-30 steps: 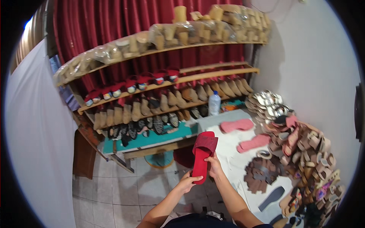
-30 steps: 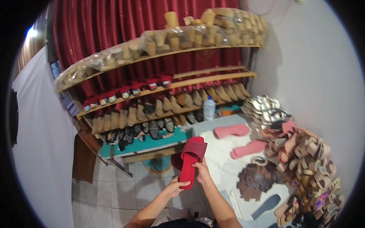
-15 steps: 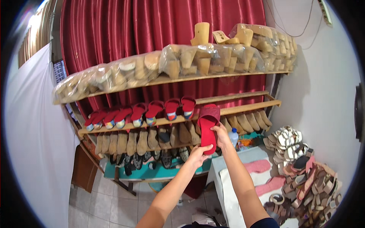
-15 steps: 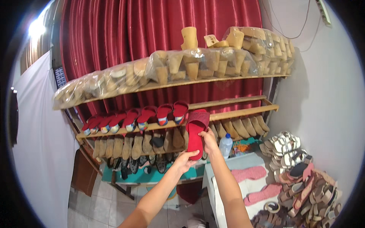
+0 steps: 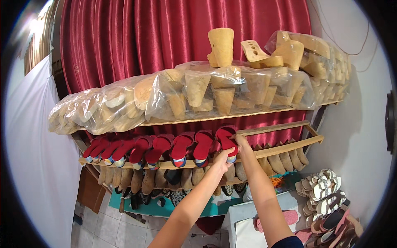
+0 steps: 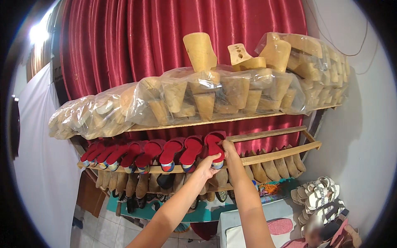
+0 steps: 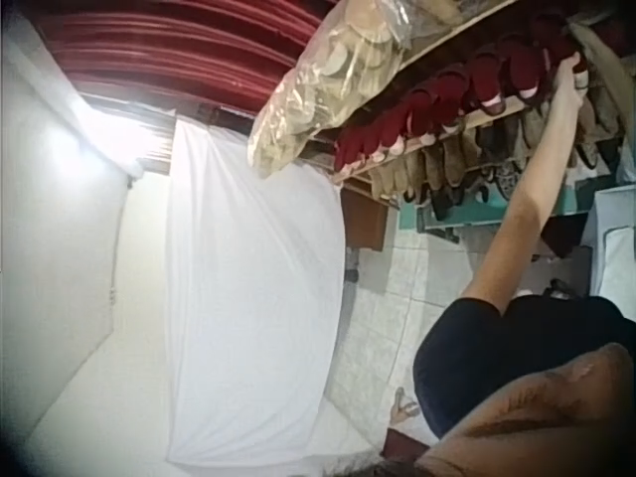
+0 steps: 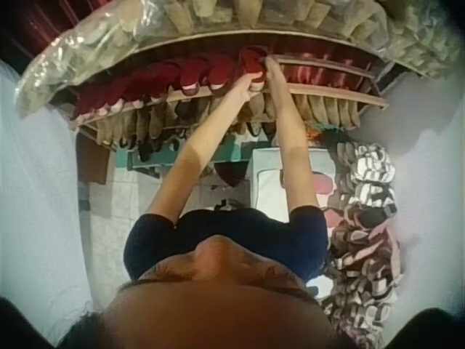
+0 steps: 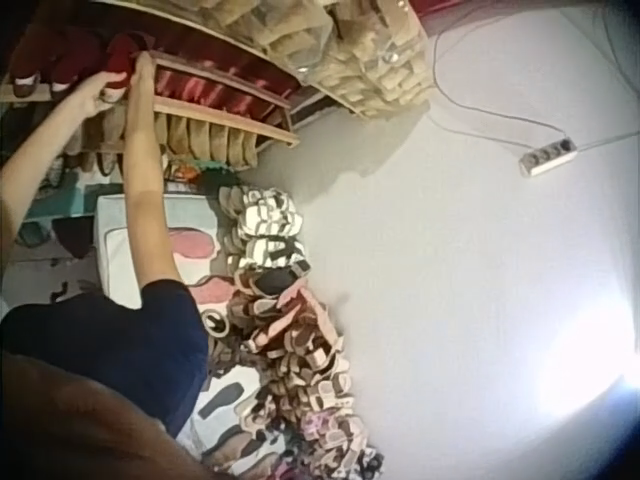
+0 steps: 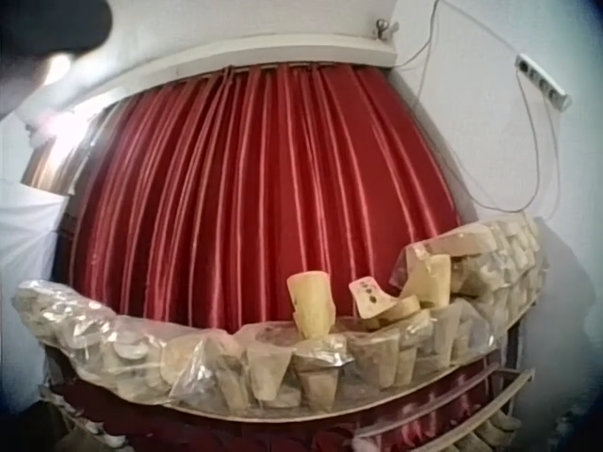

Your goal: Fitting a shoe upper onto a last and attaching the sole.

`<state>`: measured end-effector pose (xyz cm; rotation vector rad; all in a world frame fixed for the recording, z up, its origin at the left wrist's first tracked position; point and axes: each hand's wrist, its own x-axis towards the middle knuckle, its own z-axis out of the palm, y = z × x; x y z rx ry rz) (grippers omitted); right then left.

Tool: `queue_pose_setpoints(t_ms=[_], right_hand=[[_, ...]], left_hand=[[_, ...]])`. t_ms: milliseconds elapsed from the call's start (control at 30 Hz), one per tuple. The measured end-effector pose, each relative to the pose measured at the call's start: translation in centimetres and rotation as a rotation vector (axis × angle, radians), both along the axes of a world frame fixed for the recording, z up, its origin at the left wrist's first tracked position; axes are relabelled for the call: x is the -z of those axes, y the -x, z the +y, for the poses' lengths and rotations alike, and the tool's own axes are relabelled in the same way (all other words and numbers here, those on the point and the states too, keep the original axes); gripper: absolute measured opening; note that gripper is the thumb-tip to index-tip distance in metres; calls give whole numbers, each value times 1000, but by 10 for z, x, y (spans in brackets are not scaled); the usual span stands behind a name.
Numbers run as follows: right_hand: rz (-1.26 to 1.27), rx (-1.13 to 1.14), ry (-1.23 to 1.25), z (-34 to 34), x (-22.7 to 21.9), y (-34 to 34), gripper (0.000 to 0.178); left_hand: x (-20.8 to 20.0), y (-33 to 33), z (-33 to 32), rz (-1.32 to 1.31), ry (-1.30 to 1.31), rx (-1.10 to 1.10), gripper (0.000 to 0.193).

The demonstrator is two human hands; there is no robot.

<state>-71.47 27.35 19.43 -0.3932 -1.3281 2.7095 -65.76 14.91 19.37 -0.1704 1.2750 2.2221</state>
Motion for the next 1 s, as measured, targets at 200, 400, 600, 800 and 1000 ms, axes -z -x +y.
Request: queue_pose_setpoints(t_ms=[200, 400, 600, 800, 1000], right_hand=[[-89, -32, -67, 0, 7, 18, 14], [-16, -80, -153, -7, 0, -8, 18], [34, 133, -423, -36, -4, -90, 53], [239, 221, -706, -40, -2, -109, 53], [276, 193, -790, -47, 14, -93, 54]], left_hand=[[-4, 8, -5, 105, 147, 38, 51], [-15, 9, -1, 108, 170, 69, 40], [-18, 1, 3, 157, 262, -6, 41], [-5, -3, 21, 221, 369, -234, 32], [6, 8, -9, 487, 527, -145, 39]])
